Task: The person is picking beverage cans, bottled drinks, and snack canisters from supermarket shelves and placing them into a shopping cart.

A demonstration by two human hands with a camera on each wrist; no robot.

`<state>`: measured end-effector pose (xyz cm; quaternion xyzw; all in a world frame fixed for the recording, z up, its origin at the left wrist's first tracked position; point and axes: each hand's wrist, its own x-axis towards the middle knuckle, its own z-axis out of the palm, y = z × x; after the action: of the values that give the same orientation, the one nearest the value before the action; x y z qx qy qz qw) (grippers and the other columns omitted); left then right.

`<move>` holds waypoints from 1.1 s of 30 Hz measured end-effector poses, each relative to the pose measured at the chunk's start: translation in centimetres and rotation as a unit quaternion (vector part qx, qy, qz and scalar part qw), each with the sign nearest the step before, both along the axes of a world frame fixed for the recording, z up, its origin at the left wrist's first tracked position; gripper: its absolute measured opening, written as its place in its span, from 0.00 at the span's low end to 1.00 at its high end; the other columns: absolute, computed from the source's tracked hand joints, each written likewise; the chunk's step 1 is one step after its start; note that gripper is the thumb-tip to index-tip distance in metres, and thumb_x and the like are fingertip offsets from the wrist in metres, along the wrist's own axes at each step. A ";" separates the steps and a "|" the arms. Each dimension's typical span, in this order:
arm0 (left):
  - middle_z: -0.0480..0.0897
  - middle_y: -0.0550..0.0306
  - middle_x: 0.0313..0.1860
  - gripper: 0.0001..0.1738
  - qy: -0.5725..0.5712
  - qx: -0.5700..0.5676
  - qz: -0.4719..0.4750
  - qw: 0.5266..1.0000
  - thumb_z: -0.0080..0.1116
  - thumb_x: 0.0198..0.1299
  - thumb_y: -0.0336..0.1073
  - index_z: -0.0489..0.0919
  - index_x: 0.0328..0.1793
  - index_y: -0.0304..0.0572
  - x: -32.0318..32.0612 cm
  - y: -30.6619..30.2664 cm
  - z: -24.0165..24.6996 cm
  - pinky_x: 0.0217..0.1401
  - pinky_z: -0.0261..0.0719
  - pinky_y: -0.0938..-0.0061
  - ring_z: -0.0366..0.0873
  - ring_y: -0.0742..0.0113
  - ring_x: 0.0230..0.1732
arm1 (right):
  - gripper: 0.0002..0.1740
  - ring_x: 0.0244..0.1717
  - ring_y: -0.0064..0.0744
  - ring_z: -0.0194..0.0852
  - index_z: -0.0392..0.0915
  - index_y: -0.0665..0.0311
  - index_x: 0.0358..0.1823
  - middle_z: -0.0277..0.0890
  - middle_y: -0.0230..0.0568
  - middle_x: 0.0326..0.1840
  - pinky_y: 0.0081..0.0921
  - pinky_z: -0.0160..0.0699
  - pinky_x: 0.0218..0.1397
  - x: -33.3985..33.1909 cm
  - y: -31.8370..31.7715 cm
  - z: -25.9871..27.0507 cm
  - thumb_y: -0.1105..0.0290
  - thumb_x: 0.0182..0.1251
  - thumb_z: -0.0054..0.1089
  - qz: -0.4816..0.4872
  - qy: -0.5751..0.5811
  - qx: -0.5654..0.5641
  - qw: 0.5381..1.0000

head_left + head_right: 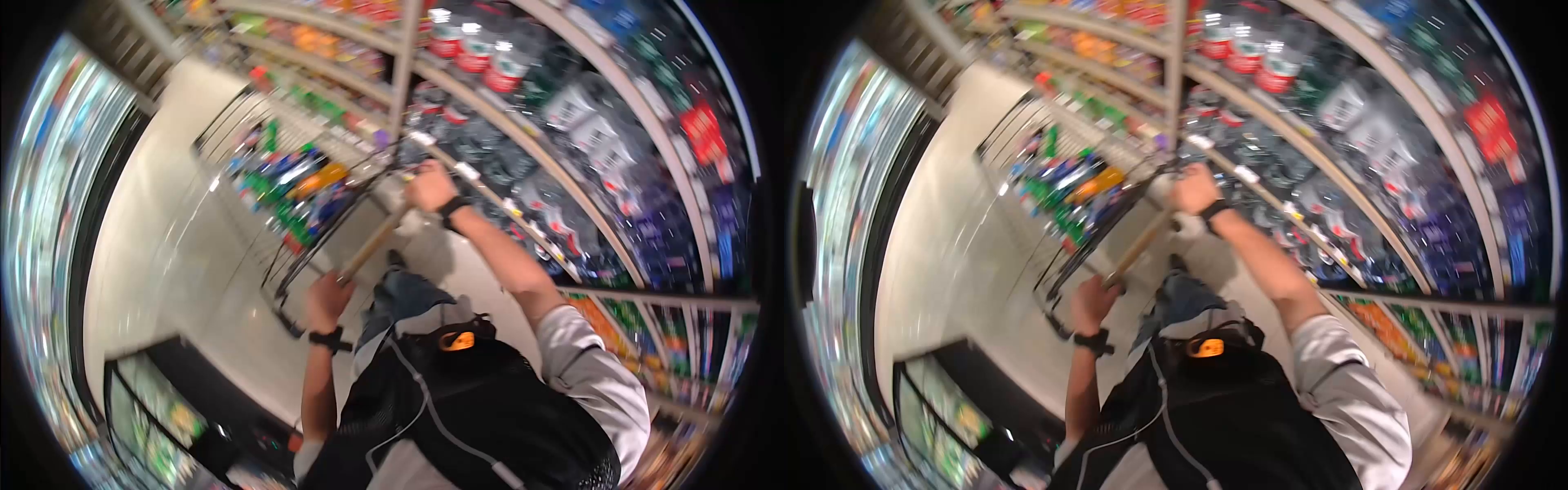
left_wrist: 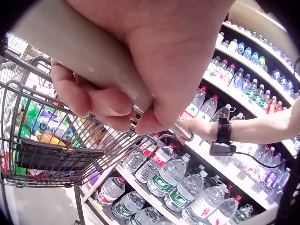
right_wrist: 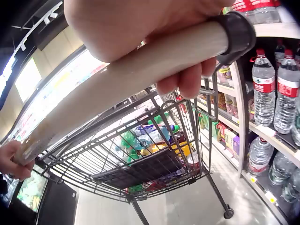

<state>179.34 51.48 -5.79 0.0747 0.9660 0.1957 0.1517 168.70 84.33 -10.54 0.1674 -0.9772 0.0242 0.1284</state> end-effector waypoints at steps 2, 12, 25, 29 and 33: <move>0.82 0.40 0.29 0.21 0.019 0.042 -0.044 0.998 0.61 0.53 0.54 0.79 0.35 0.42 1.3 2.6 -0.6 0.37 0.78 0.50 0.81 0.40 0.36 | 0.14 0.34 0.39 0.79 0.81 0.55 0.14 0.79 0.41 0.19 0.39 0.64 0.56 3.7 3.4 2.6 0.58 0.50 0.58 -0.046 -0.098 0.023 0.994; 0.82 0.44 0.26 0.20 -0.032 0.038 -0.050 0.997 0.63 0.50 0.55 0.82 0.32 0.45 12.3 4.6 -0.5 0.36 0.79 0.53 0.82 0.45 0.33 | 0.24 0.30 0.53 0.81 0.83 0.66 0.22 0.80 0.53 0.25 0.42 0.79 0.43 14.6 4.9 5.5 0.54 0.59 0.46 -0.079 -0.280 -0.001 0.957; 0.83 0.45 0.25 0.19 -0.011 -0.002 -0.020 1.000 0.65 0.46 0.54 0.85 0.33 0.47 26.7 10.2 -0.1 0.35 0.80 0.56 0.82 0.45 0.31 | 0.24 0.27 0.52 0.79 0.83 0.62 0.20 0.80 0.50 0.23 0.44 0.76 0.38 28.5 10.3 3.6 0.53 0.59 0.45 -0.024 -0.260 -0.028 0.965; 0.82 0.45 0.23 0.19 0.015 -0.018 -0.007 1.000 0.65 0.46 0.54 0.84 0.30 0.47 31.9 12.7 -0.9 0.32 0.79 0.55 0.81 0.45 0.29 | 0.24 0.25 0.50 0.79 0.83 0.61 0.18 0.79 0.48 0.21 0.44 0.76 0.34 33.4 13.0 2.8 0.53 0.59 0.46 0.002 -0.211 -0.037 0.977; 0.82 0.45 0.22 0.19 0.018 -0.036 -0.015 0.999 0.64 0.46 0.54 0.85 0.30 0.48 35.9 13.7 -0.3 0.32 0.79 0.55 0.81 0.45 0.28 | 0.23 0.18 0.50 0.75 0.78 0.61 0.10 0.75 0.49 0.14 0.44 0.72 0.26 37.8 14.0 2.6 0.55 0.56 0.48 0.018 -0.151 -0.077 0.985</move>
<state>215.25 65.18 -6.12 0.0871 0.9738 0.1572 0.1394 206.49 98.38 -7.92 0.1686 -0.9775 0.1265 -0.0082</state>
